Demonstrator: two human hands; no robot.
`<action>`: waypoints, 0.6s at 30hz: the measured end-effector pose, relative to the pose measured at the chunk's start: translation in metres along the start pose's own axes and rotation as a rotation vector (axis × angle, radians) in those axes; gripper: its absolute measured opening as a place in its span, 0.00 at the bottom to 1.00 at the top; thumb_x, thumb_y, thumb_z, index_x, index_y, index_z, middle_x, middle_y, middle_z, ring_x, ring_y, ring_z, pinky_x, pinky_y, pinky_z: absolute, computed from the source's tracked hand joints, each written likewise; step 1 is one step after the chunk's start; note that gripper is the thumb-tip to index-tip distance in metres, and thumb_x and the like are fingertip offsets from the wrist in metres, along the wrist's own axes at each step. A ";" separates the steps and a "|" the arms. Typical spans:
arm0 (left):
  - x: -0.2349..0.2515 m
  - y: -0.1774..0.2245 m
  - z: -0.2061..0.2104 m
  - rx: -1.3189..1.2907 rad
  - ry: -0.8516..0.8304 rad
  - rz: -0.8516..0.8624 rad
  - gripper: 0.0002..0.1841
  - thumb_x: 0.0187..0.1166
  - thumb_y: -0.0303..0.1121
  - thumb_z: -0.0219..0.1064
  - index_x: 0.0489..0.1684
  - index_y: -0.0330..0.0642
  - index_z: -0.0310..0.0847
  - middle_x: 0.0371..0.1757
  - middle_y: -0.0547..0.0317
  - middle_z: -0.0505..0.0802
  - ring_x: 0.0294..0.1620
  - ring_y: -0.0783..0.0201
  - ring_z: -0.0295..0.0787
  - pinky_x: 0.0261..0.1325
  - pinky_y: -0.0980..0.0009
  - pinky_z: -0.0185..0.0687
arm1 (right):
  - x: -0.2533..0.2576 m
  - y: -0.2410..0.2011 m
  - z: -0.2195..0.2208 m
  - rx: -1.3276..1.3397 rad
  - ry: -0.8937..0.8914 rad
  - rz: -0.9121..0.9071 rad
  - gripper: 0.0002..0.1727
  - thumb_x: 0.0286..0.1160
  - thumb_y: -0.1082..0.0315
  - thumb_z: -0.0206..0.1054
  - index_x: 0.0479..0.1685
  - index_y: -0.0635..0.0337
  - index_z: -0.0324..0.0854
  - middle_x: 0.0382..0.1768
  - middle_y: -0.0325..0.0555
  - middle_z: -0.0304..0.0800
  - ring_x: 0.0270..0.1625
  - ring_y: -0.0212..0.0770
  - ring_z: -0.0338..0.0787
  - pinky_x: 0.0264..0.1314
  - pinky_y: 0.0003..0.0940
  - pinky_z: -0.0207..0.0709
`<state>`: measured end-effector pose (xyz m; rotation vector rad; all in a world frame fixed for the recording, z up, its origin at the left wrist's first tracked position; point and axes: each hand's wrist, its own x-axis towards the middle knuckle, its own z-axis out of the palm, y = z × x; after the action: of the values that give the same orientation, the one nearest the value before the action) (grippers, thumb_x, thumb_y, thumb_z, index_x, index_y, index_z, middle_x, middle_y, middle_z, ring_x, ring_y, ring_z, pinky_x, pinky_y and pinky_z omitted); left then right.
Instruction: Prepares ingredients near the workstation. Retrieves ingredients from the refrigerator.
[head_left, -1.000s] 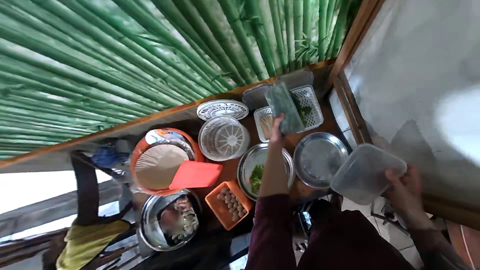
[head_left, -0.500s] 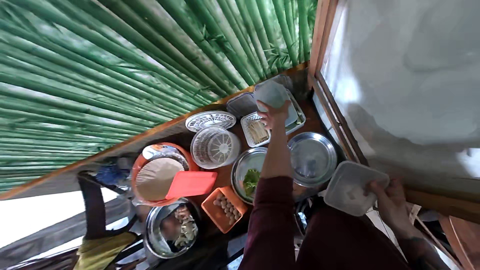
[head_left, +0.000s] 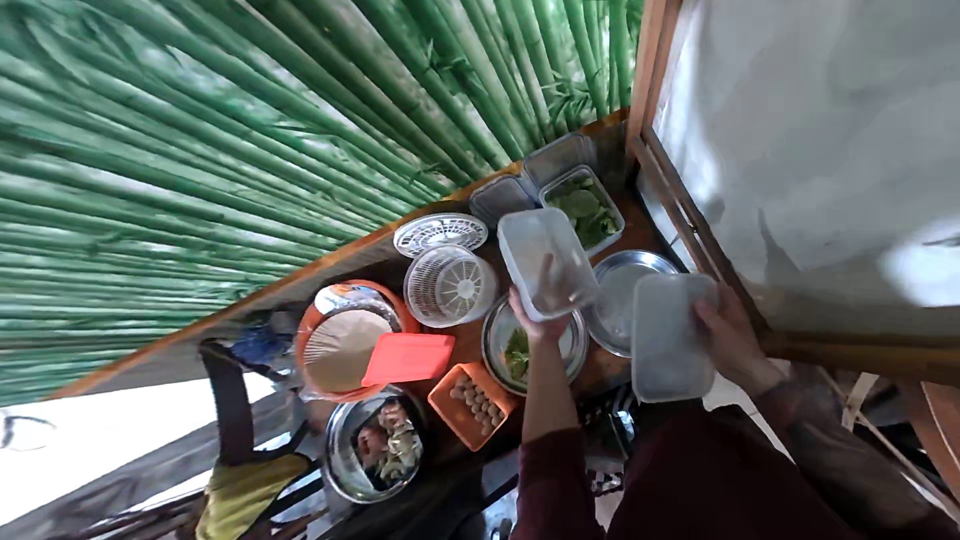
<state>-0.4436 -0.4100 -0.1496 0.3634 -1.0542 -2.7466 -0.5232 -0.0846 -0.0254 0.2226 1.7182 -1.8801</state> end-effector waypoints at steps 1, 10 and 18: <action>-0.014 -0.020 0.002 -0.062 -0.033 -0.020 0.60 0.57 0.90 0.36 0.93 0.63 0.57 0.84 0.48 0.76 0.81 0.44 0.74 0.73 0.38 0.76 | 0.007 0.003 0.008 0.000 -0.038 0.013 0.30 0.87 0.62 0.62 0.86 0.53 0.59 0.50 0.49 0.89 0.44 0.40 0.92 0.48 0.37 0.90; -0.166 -0.114 0.160 0.164 0.246 -0.058 0.16 0.81 0.47 0.59 0.46 0.42 0.77 0.33 0.72 0.91 0.37 0.85 0.87 0.43 0.83 0.85 | -0.069 0.047 -0.048 0.145 0.058 0.029 0.28 0.89 0.48 0.58 0.86 0.43 0.69 0.67 0.48 0.88 0.62 0.45 0.91 0.65 0.49 0.88; -0.280 -0.217 0.257 0.333 -0.068 -0.537 0.31 0.50 0.68 0.81 0.41 0.55 0.86 0.35 0.68 0.97 0.38 0.75 0.95 0.43 0.73 0.93 | -0.231 0.116 -0.214 0.179 0.254 -0.139 0.32 0.91 0.49 0.54 0.90 0.51 0.59 0.67 0.50 0.86 0.63 0.42 0.91 0.67 0.43 0.87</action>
<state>-0.2668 -0.0188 -0.0656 0.6932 -1.6465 -3.0410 -0.3285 0.1880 -0.0463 0.4391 1.7663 -2.1898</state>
